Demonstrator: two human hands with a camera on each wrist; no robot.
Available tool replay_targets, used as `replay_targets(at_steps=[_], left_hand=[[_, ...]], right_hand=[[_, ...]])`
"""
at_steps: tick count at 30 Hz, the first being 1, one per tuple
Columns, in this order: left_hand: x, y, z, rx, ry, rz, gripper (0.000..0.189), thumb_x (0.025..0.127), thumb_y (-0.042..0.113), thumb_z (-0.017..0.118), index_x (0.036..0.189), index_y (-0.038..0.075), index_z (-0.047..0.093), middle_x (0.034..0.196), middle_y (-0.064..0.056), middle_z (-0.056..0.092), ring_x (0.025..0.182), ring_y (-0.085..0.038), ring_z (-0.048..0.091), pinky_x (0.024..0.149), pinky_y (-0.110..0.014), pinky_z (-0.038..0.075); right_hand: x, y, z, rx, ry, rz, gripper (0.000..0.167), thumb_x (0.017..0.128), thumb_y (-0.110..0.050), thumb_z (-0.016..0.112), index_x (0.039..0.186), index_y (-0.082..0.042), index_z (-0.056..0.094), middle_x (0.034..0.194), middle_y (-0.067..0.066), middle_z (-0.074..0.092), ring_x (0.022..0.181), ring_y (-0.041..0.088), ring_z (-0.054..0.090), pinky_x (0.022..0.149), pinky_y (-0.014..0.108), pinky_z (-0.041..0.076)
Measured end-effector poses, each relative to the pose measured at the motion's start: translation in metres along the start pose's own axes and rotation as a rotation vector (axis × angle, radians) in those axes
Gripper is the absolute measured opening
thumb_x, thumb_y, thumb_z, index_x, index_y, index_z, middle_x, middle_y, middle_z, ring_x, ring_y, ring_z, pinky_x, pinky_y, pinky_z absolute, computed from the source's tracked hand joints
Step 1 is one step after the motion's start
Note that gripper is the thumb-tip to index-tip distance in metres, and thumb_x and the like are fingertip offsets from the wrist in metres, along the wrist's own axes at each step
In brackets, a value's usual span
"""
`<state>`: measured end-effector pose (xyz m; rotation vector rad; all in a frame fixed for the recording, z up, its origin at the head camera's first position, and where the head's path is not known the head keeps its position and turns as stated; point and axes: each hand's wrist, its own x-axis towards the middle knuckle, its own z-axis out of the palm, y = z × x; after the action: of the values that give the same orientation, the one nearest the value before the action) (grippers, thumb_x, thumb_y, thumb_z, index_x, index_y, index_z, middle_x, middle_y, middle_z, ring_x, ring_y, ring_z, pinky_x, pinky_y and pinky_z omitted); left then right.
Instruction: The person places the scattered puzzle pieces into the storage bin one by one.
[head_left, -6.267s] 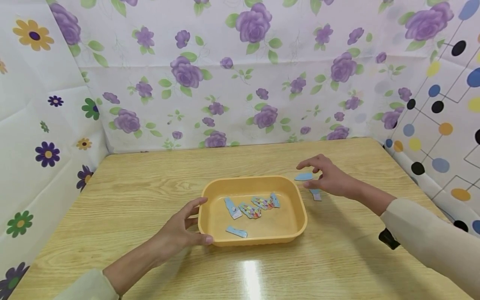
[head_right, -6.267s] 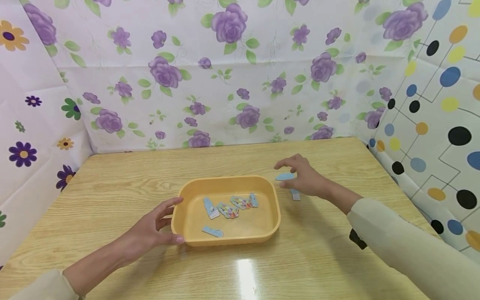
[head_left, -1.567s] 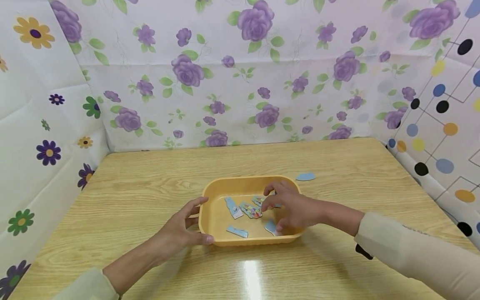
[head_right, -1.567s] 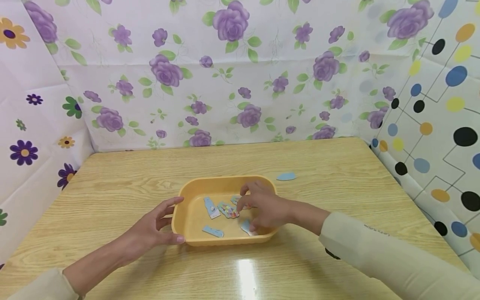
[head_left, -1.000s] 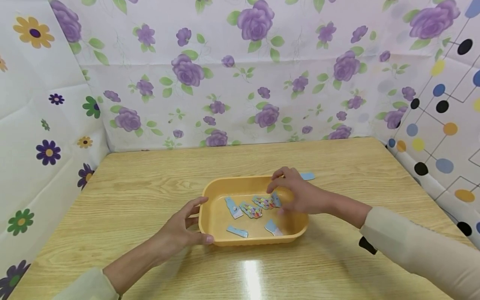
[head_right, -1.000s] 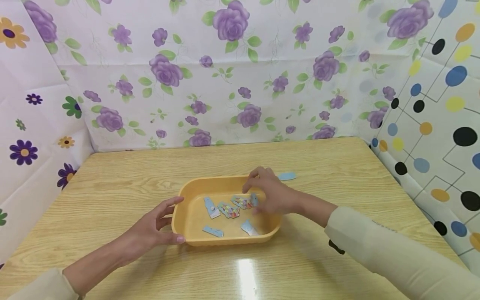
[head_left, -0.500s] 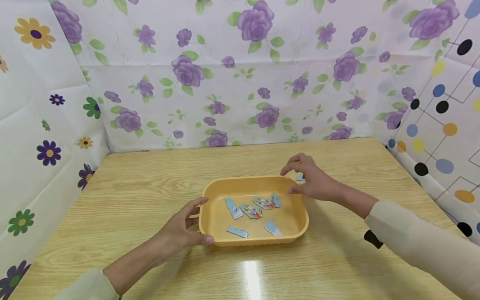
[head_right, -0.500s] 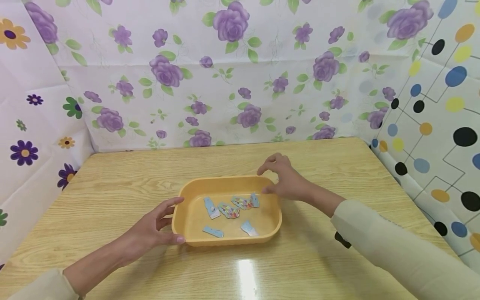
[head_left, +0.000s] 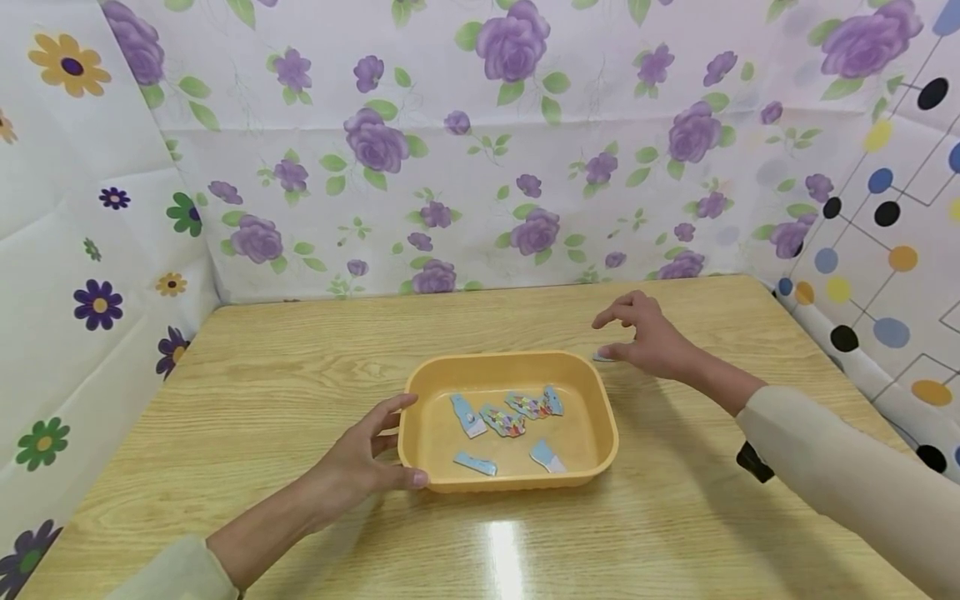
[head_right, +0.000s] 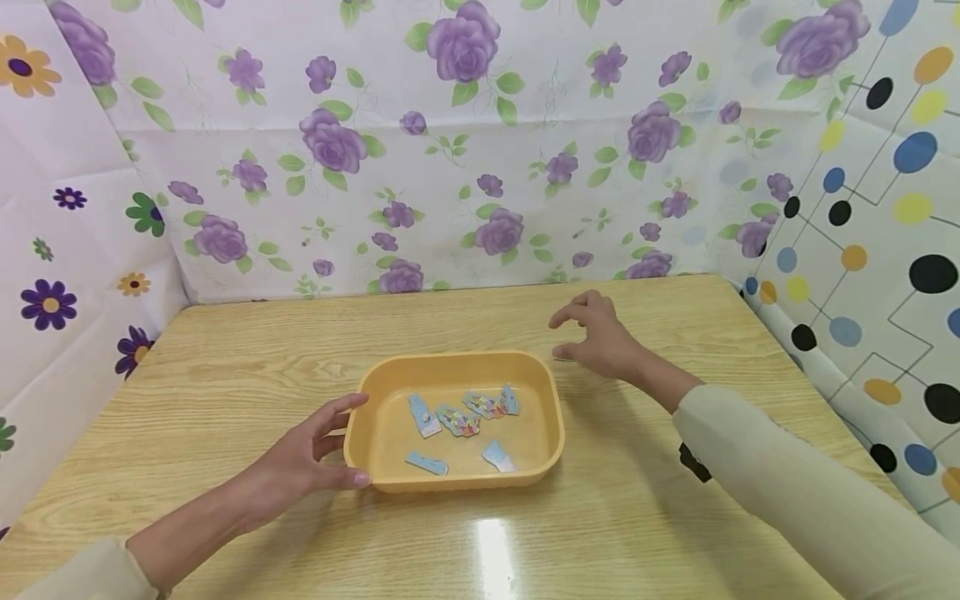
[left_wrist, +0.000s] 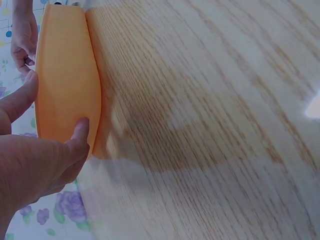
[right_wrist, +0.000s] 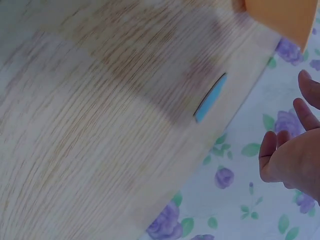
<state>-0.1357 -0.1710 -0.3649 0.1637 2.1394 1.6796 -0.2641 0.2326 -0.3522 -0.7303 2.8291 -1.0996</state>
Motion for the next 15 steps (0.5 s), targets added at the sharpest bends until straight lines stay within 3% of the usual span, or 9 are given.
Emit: replay_targets(at_steps=[7, 15], left_hand=[[0.0, 0.0, 0.0, 0.0, 0.002, 0.0, 0.099, 0.072, 0.013, 0.085, 0.15, 0.02, 0.025, 0.151, -0.019, 0.027, 0.134, -0.043, 0.034, 0.094, -0.044, 0.051], [-0.001, 0.0, 0.0, -0.004, -0.009, 0.005, 0.098, 0.073, 0.014, 0.085, 0.151, 0.019, 0.024, 0.15, -0.021, 0.027, 0.134, -0.044, 0.034, 0.094, -0.046, 0.051]], right_hand=[[0.001, 0.016, -0.008, 0.005, -0.006, 0.038, 0.032, 0.087, -0.009, 0.071, 0.117, 0.0, 0.062, 0.123, 0.024, 0.037, 0.117, 0.044, 0.03, 0.095, 0.06, 0.036], [0.004, 0.03, -0.01, -0.03, -0.09, 0.123, 0.04, 0.085, -0.006, 0.072, 0.123, 0.001, 0.058, 0.124, 0.028, 0.033, 0.111, 0.046, 0.033, 0.088, 0.057, 0.04]])
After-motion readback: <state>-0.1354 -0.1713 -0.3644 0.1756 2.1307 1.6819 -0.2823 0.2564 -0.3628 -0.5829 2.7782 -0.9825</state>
